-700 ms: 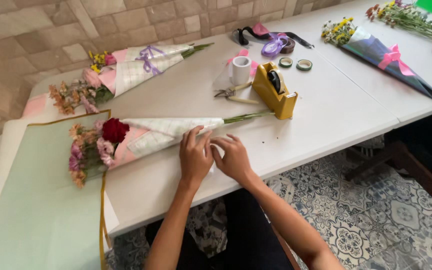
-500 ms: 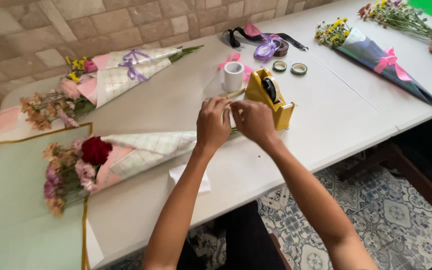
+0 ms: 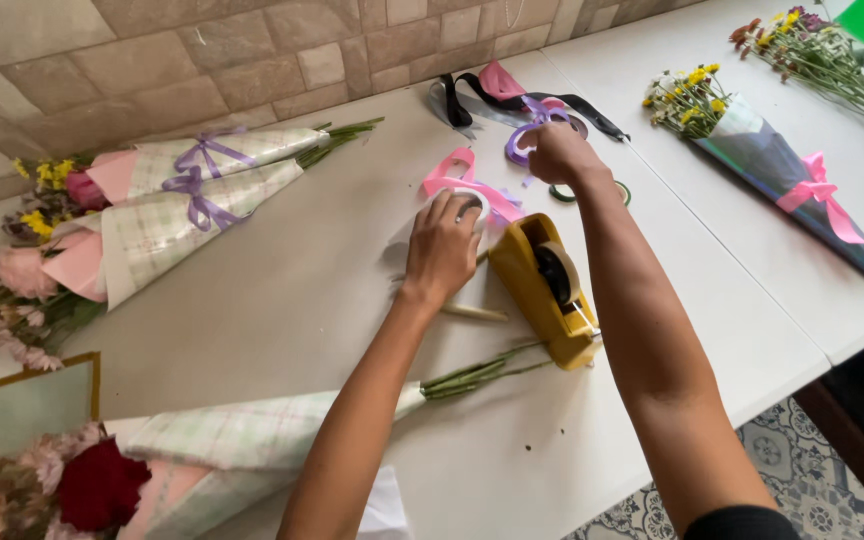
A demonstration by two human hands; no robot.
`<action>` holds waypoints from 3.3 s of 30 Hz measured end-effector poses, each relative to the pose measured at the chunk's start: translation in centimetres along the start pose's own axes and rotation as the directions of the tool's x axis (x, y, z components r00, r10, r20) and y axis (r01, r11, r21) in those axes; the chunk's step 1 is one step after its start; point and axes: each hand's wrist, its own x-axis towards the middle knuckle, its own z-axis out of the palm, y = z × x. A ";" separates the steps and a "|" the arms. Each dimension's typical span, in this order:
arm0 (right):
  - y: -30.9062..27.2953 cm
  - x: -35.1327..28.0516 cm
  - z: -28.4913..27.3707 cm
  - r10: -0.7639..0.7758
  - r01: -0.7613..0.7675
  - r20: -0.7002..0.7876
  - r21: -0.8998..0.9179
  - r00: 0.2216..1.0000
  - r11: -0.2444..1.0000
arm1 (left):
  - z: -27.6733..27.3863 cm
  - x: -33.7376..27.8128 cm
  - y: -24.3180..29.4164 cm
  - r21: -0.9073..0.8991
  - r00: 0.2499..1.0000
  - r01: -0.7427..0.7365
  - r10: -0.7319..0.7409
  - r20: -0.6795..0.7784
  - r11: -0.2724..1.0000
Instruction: The person wraps a flower bouquet with white patterned paper and ties a purple ribbon around the stems. They use a tape dispenser to secure the paper and shears to trim the ribbon.
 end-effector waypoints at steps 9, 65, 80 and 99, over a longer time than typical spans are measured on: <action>0.1 5.4 -0.8 0.095 -0.090 0.035 -0.133 0.995 0.987 | 0.7 -0.9 0.1 0.078 0.986 -0.063 0.074 -0.150 0.995; -6.2 -16.1 -16.0 0.333 0.357 -0.256 0.887 0.908 -0.292 | -16.5 -10.8 7.3 -0.788 0.920 0.308 -0.377 0.105 0.533; -23.7 -22.2 -0.7 0.005 0.373 -0.375 0.925 0.927 0.074 | -15.9 -34.7 11.5 -0.192 0.859 0.481 -0.503 -0.090 0.855; -27.3 -18.5 18.3 -0.123 0.213 -0.175 0.861 0.977 0.462 | -17.9 -41.0 12.3 0.202 0.917 0.336 -0.271 -0.292 0.920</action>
